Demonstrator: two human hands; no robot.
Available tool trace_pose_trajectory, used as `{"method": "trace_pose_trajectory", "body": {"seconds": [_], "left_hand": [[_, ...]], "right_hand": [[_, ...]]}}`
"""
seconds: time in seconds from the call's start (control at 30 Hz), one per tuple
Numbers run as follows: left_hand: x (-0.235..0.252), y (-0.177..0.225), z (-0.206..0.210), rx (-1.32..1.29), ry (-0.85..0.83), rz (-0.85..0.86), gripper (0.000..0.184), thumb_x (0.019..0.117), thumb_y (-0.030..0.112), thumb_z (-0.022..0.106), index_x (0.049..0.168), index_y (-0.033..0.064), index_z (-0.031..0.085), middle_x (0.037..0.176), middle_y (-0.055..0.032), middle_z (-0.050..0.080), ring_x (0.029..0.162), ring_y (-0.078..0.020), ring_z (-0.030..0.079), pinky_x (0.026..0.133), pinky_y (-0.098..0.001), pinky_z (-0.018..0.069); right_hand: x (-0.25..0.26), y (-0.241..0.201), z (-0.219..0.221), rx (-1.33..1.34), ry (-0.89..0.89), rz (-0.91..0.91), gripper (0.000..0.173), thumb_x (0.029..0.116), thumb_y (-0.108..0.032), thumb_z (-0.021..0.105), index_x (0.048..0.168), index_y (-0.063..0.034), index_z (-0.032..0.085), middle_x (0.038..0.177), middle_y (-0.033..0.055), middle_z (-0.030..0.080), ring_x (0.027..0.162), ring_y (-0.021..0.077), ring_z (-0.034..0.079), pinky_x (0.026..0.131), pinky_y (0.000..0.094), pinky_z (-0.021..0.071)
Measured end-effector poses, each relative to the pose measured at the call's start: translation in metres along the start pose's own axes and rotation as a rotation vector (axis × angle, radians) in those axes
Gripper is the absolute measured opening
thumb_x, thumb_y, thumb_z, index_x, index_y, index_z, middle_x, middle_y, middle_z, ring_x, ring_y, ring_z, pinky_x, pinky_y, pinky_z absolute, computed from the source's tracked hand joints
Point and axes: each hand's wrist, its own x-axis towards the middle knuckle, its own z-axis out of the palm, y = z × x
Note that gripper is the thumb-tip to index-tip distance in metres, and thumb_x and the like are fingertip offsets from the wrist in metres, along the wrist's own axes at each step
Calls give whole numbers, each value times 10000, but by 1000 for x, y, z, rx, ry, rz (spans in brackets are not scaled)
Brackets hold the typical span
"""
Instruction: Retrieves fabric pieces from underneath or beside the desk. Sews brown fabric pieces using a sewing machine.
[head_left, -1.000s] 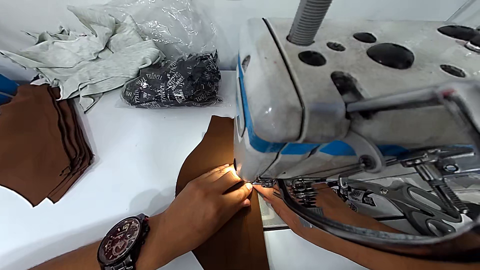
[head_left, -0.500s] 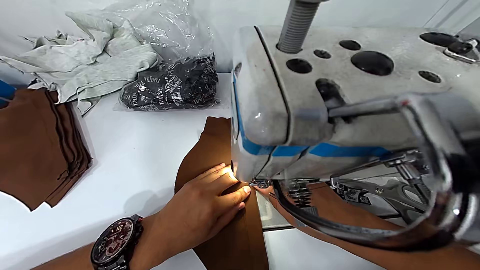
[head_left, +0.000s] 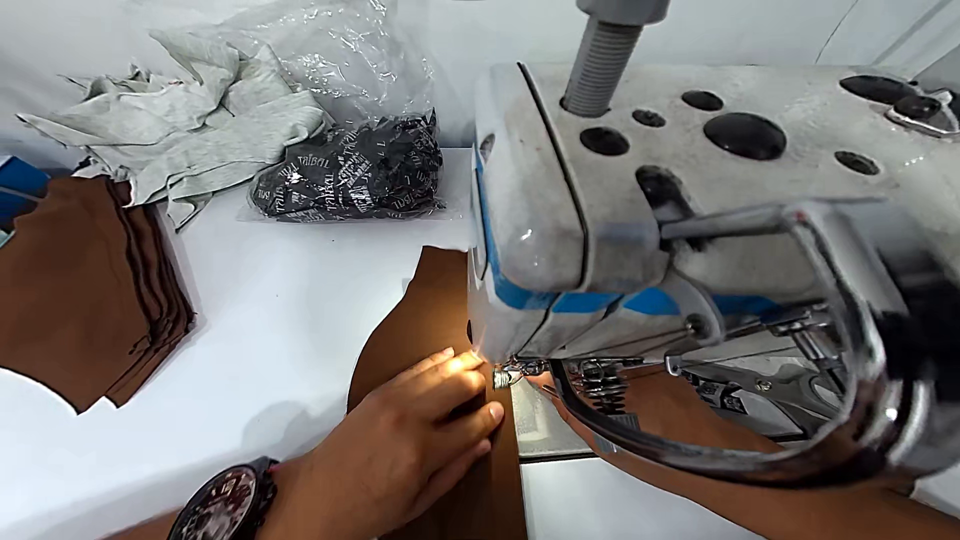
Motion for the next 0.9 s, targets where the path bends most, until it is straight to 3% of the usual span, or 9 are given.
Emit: {"method": "trace_pose_trajectory", "body": {"seconds": [0.17, 0.27, 0.43, 0.57, 0.7, 0.83, 0.9], "left_hand": [[-8, 9, -2, -21, -23, 4, 307, 1076, 334, 516, 1232, 176, 728, 1261, -91, 686, 1317, -236, 585, 1107, -379, 490], [-7, 9, -2, -17, -21, 5, 311, 1076, 332, 515, 1227, 173, 735, 1258, -89, 688, 1318, -234, 585, 1114, -381, 485], [-6, 11, -2, 0, -10, 8, 314, 1080, 327, 503, 1204, 173, 747, 1235, -82, 701, 1296, -235, 604, 1099, -389, 501], [-5, 10, -2, 20, -10, 15, 320, 1076, 338, 504, 1198, 187, 758, 1225, -63, 705, 1288, -215, 606, 1092, -382, 506], [-2, 5, -3, 8, -23, 48, 327, 1071, 342, 501, 1184, 191, 769, 1188, -50, 713, 1302, -207, 594, 1107, -389, 491], [2, -8, -19, -52, -86, 122, 321, 1044, 350, 529, 1097, 188, 801, 1108, -13, 721, 1239, -159, 612, 1058, -327, 506], [-8, -5, -35, -62, -128, 89, 331, 1035, 402, 543, 1035, 208, 812, 1109, 33, 726, 1275, -144, 598, 1134, -403, 466]], "right_hand": [[-7, 6, 18, -3, 60, -71, 253, 1013, -228, 518, 1067, -210, 764, 919, -31, 713, 887, 120, 689, 735, 290, 566], [-2, 2, 3, 0, -12, -72, 263, 1008, -204, 539, 1147, -202, 762, 965, 3, 729, 931, 175, 699, 798, 335, 556], [-9, 5, 19, -75, 61, -92, 283, 1014, -237, 501, 1080, -218, 776, 892, -29, 692, 894, 147, 670, 739, 315, 547], [-5, 3, 17, -84, 115, -136, 269, 1022, -258, 517, 1100, -211, 770, 954, -21, 722, 932, 155, 688, 774, 334, 561], [3, -2, 12, -143, 227, -191, 253, 1001, -284, 549, 1003, -190, 784, 961, -8, 747, 901, 153, 696, 746, 313, 561], [6, -2, 12, -170, 267, -232, 260, 986, -271, 548, 943, -152, 775, 922, 16, 744, 823, 175, 697, 685, 334, 559], [3, -2, 6, -176, 298, -231, 255, 985, -256, 547, 943, -136, 767, 945, 40, 746, 842, 199, 706, 689, 356, 569]]}}
